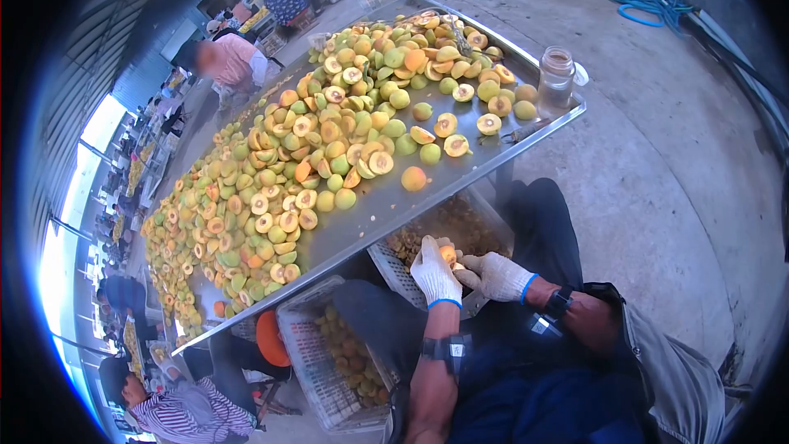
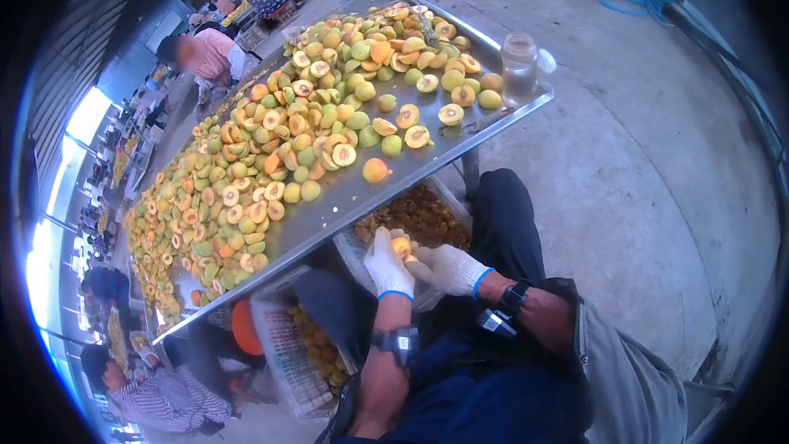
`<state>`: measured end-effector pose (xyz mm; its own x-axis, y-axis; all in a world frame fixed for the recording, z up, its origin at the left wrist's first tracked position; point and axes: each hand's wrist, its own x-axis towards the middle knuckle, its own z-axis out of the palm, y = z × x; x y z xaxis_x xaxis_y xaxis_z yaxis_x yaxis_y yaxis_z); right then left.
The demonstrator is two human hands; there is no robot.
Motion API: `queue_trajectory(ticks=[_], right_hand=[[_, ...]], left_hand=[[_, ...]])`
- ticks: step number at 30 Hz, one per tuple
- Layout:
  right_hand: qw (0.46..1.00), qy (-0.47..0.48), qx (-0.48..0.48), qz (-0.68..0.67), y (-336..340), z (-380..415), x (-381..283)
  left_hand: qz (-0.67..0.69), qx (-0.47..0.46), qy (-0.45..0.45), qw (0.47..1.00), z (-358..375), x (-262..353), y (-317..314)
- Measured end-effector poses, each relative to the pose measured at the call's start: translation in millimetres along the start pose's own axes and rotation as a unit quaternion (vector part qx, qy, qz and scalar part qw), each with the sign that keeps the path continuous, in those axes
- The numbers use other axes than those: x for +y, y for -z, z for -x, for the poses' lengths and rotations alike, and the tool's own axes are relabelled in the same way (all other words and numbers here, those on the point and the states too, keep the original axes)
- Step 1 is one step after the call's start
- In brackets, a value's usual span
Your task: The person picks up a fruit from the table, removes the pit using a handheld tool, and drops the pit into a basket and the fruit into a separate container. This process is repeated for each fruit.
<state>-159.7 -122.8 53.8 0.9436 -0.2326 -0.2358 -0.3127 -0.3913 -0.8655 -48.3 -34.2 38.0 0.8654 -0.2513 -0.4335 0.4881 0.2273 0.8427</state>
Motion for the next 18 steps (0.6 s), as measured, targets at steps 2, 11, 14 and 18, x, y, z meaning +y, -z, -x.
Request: queue_trajectory(ticks=[2,11,14,18], right_hand=[[0.999,-0.017,0.011,0.044,-0.2,-2.3,-2.7],[0.975,-0.037,0.032,0.215,-4.5,-12.8,-5.6],[0.965,-0.013,0.067,0.253,-10.6,-16.4,3.8],[0.961,0.004,0.146,0.237,-5.7,-16.9,1.4]], left_hand=[[-0.011,0.025,0.012,1.000,-7.6,-6.9,0.4],[-0.019,0.019,0.086,0.996,-40.5,-27.8,19.2],[0.029,0.005,0.092,0.995,-46.6,-30.7,32.3],[-0.015,0.009,-0.038,0.999,-31.1,-6.6,38.1]])
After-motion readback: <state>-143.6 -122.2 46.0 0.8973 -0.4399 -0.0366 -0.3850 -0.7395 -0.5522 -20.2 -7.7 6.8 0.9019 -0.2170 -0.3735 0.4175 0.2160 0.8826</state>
